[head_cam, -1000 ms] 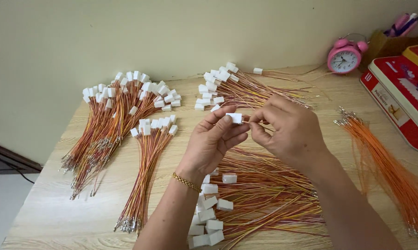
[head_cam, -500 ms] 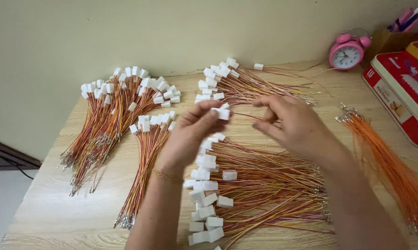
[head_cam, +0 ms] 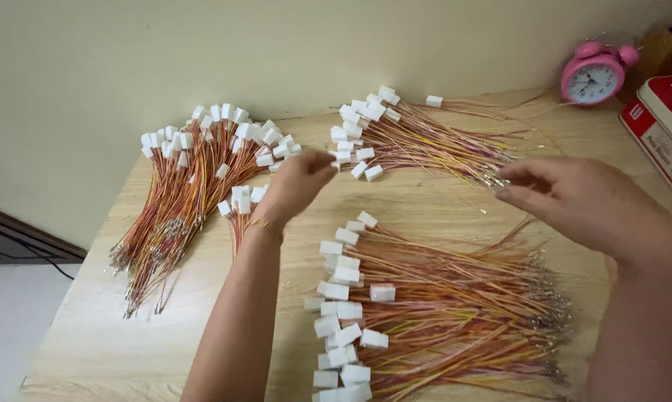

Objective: Assembling wire harnesses by inserting individual wires into plastic connector housings.

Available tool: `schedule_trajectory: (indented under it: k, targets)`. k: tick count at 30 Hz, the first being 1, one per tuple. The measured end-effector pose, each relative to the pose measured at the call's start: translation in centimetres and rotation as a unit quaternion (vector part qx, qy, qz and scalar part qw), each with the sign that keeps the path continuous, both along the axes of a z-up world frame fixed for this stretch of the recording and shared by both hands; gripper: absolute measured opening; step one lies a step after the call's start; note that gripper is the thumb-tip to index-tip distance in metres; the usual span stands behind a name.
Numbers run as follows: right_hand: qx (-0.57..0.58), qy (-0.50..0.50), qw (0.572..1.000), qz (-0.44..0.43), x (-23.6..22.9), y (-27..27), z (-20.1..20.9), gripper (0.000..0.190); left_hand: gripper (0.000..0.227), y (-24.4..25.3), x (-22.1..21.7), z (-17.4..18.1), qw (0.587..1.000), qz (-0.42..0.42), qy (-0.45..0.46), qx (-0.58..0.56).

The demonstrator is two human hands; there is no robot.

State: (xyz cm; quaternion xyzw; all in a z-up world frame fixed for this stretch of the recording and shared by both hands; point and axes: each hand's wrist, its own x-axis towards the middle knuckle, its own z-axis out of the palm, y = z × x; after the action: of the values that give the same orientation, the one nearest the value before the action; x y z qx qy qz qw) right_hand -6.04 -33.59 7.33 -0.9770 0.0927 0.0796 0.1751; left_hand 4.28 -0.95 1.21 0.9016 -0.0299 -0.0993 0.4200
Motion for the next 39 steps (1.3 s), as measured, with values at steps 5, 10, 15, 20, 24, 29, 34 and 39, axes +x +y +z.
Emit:
schedule_trajectory:
  k: [5, 10, 15, 20, 24, 29, 34, 39]
  targets:
    - [-0.118, 0.006, 0.993, -0.018, 0.0, -2.0, -0.5, 0.043, 0.038, -2.0, 10.9, -4.9, 0.953, 0.042, -0.256, 0.157]
    - [-0.039, -0.113, 0.990, -0.078, -1.0, -5.4, -1.3, 0.035, 0.060, -2.5, 17.2, -6.8, 0.909, -0.084, -0.235, 0.333]
    - [-0.097, -0.223, 0.961, -0.131, -2.1, -11.7, -1.9, 0.032, 0.042, -3.5, 15.8, -5.2, 0.935, -0.133, -0.264, 0.196]
    - [-0.023, -0.100, 0.961, -0.256, -0.1, -11.9, -2.6, 0.023, 0.028, -3.7, 12.1, -0.4, 0.957, -0.065, -0.217, 0.180]
    - [0.029, -0.043, 0.963, -0.264, 1.8, -11.6, -5.0, 0.020, 0.029, -3.1, 10.7, 2.5, 0.932, -0.106, -0.342, 0.056]
    - [-0.052, 0.013, 0.973, -0.224, 4.2, -14.0, -10.5, 0.032, 0.012, -2.9, 6.6, 7.4, 0.867, -0.161, -0.421, -0.212]
    - [-0.042, 0.024, 0.967, -0.249, 3.9, -12.9, -10.4, 0.033, 0.028, -3.1, 0.9, 9.0, 0.879, 0.007, -0.309, -0.364]
    - [-0.035, -0.018, 0.971, -0.235, 4.6, -14.8, -12.0, 0.023, 0.049, -4.3, -4.7, 7.5, 0.837, 0.082, -0.150, -0.519]
